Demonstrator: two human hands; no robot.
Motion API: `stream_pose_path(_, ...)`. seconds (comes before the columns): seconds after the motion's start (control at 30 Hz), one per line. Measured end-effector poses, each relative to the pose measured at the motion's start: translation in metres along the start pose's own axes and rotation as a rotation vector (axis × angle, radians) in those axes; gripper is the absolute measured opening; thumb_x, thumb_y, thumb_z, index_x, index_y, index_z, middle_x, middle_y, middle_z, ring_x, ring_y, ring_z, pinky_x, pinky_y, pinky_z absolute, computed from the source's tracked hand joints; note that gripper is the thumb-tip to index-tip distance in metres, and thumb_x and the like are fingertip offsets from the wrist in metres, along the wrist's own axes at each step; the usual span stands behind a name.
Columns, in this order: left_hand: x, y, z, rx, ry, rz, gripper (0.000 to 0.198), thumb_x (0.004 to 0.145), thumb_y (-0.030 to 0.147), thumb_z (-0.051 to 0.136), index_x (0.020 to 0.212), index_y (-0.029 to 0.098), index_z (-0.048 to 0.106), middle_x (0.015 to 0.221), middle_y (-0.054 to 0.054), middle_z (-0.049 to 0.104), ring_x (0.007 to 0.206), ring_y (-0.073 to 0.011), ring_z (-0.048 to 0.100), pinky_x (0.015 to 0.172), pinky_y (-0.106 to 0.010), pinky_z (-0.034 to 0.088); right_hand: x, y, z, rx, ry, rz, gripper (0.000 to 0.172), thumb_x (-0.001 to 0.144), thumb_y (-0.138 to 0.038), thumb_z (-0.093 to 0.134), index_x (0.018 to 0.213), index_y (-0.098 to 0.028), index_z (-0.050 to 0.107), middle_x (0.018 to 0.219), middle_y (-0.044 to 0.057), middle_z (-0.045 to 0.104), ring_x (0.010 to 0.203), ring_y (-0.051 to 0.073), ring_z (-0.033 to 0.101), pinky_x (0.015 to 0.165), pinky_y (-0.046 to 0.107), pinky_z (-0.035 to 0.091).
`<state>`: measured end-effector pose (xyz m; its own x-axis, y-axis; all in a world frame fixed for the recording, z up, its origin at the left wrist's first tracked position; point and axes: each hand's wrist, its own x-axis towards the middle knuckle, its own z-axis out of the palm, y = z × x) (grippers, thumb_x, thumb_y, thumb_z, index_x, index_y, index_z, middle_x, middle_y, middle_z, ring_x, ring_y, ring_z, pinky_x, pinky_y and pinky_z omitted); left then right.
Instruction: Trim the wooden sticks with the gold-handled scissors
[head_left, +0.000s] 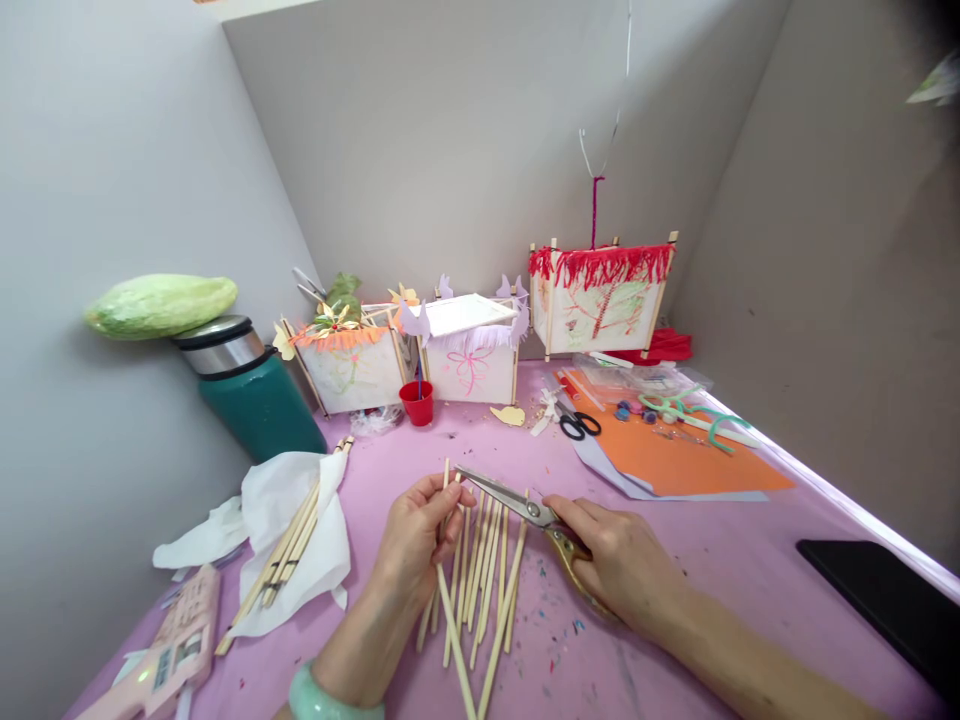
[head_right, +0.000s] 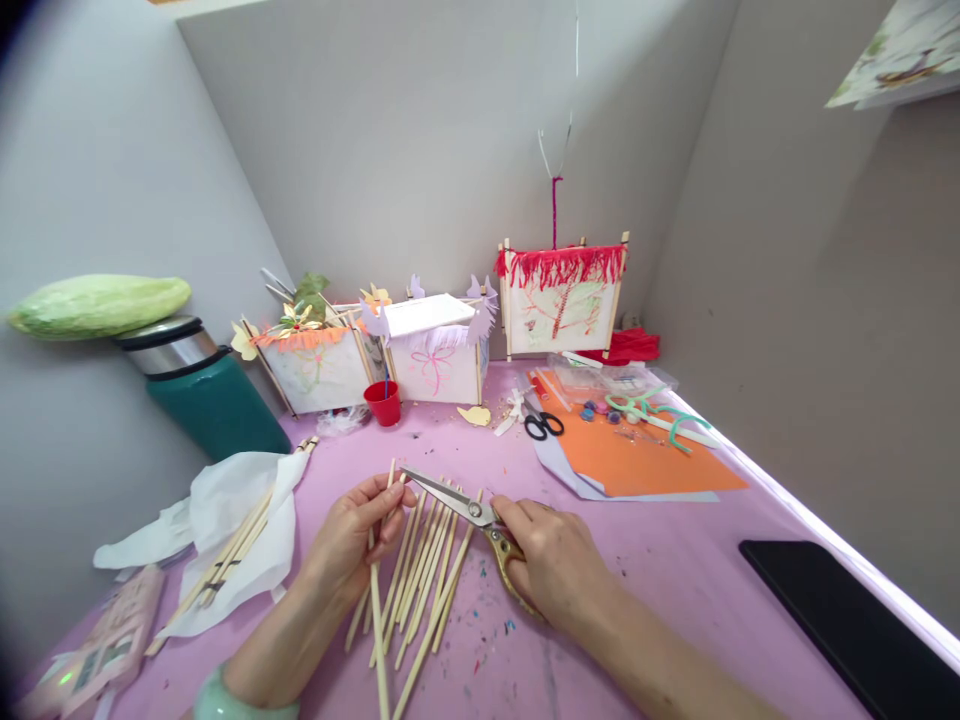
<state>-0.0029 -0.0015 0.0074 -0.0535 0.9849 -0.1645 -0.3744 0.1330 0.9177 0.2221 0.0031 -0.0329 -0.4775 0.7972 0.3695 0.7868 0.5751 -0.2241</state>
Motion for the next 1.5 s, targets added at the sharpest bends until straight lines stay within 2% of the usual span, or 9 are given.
stream_pose_path(0.1, 0.000, 0.001, 0.001, -0.017, 0.006, 0.007, 0.024, 0.065, 0.028, 0.075, 0.075, 0.013, 0.059, 0.069, 0.000, 0.062, 0.038, -0.0012, 0.035, 0.031, -0.013, 0.016, 0.000, 0.000, -0.002, -0.012, 0.006, 0.002, 0.047, 0.072, -0.007, 0.045, 0.118, -0.018, 0.055, 0.084, 0.003, 0.064, 0.072, 0.017, 0.060, 0.063, 0.027, 0.039)
stream_pose_path(0.4, 0.001, -0.002, 0.000, -0.025, -0.009, 0.010, 0.021, 0.069, 0.027, 0.072, 0.074, 0.013, 0.059, 0.069, 0.000, 0.060, 0.039, -0.0014, 0.033, 0.031, -0.013, 0.015, 0.001, -0.005, -0.005, -0.067, -0.006, -0.003, 0.048, 0.074, -0.010, 0.047, 0.121, -0.016, 0.054, 0.087, 0.005, 0.062, 0.075, 0.019, 0.058, 0.065, 0.028, 0.040)
stream_pose_path(0.6, 0.001, -0.001, -0.003, 0.038, -0.048, -0.026, 0.023, 0.073, 0.033, 0.068, 0.068, 0.013, 0.058, 0.041, 0.007, 0.041, 0.035, -0.0023, 0.023, 0.032, -0.014, 0.013, 0.003, -0.004, 0.000, -0.068, -0.031, 0.030, 0.046, 0.069, -0.006, 0.047, 0.112, -0.017, 0.058, 0.085, 0.004, 0.066, 0.073, 0.018, 0.061, 0.064, 0.027, 0.038)
stream_pose_path(0.67, 0.001, -0.001, -0.003, 0.043, -0.035, -0.024, 0.023, 0.071, 0.033, 0.069, 0.068, 0.013, 0.058, 0.043, 0.006, 0.044, 0.034, -0.0020, 0.023, 0.032, -0.015, 0.013, 0.002, -0.003, 0.000, -0.060, -0.052, 0.038, 0.041, 0.071, -0.007, 0.047, 0.109, -0.018, 0.059, 0.083, 0.004, 0.067, 0.071, 0.018, 0.061, 0.062, 0.026, 0.037)
stream_pose_path(0.8, 0.002, -0.001, -0.003, 0.023, 0.010, -0.015, 0.022, 0.065, 0.027, 0.074, 0.072, 0.012, 0.058, 0.060, 0.001, 0.059, 0.037, -0.0016, 0.031, 0.031, -0.014, 0.015, 0.000, 0.001, -0.001, -0.028, -0.076, 0.039, 0.039, 0.073, -0.009, 0.045, 0.109, -0.018, 0.059, 0.083, 0.004, 0.068, 0.072, 0.018, 0.062, 0.061, 0.027, 0.036)
stream_pose_path(0.87, 0.001, -0.001, -0.002, 0.011, 0.016, -0.020, 0.023, 0.064, 0.026, 0.075, 0.075, 0.012, 0.059, 0.065, -0.001, 0.062, 0.038, -0.0020, 0.034, 0.031, -0.014, 0.016, 0.000, 0.002, -0.002, -0.015, -0.070, 0.040, 0.039, 0.073, -0.009, 0.044, 0.109, -0.019, 0.059, 0.084, 0.003, 0.068, 0.072, 0.018, 0.062, 0.062, 0.027, 0.036)
stream_pose_path(1.07, 0.001, 0.001, 0.000, -0.013, 0.044, -0.028, 0.023, 0.064, 0.022, 0.073, 0.082, 0.010, 0.064, 0.069, -0.003, 0.064, 0.041, -0.0031, 0.040, 0.030, -0.013, 0.020, 0.001, 0.004, -0.004, 0.007, -0.005, 0.049, 0.037, 0.077, -0.012, 0.045, 0.112, -0.020, 0.056, 0.086, 0.003, 0.066, 0.074, 0.016, 0.061, 0.064, 0.026, 0.036)
stream_pose_path(1.23, 0.002, 0.002, 0.001, -0.029, 0.071, -0.035, 0.021, 0.063, 0.020, 0.073, 0.080, 0.010, 0.066, 0.071, -0.003, 0.064, 0.042, -0.0035, 0.043, 0.031, -0.012, 0.025, 0.001, 0.005, -0.006, -0.027, 0.003, 0.033, 0.046, 0.072, -0.010, 0.048, 0.117, -0.021, 0.054, 0.088, 0.003, 0.063, 0.078, 0.017, 0.058, 0.066, 0.026, 0.036)
stream_pose_path(1.5, 0.002, 0.001, 0.000, -0.020, 0.062, -0.046, 0.023, 0.060, 0.020, 0.077, 0.079, 0.010, 0.068, 0.068, -0.002, 0.063, 0.042, -0.0030, 0.043, 0.032, -0.012, 0.022, 0.001, 0.002, -0.008, -0.061, 0.003, 0.019, 0.051, 0.069, -0.008, 0.047, 0.118, -0.020, 0.054, 0.087, 0.004, 0.062, 0.079, 0.018, 0.057, 0.066, 0.027, 0.037)
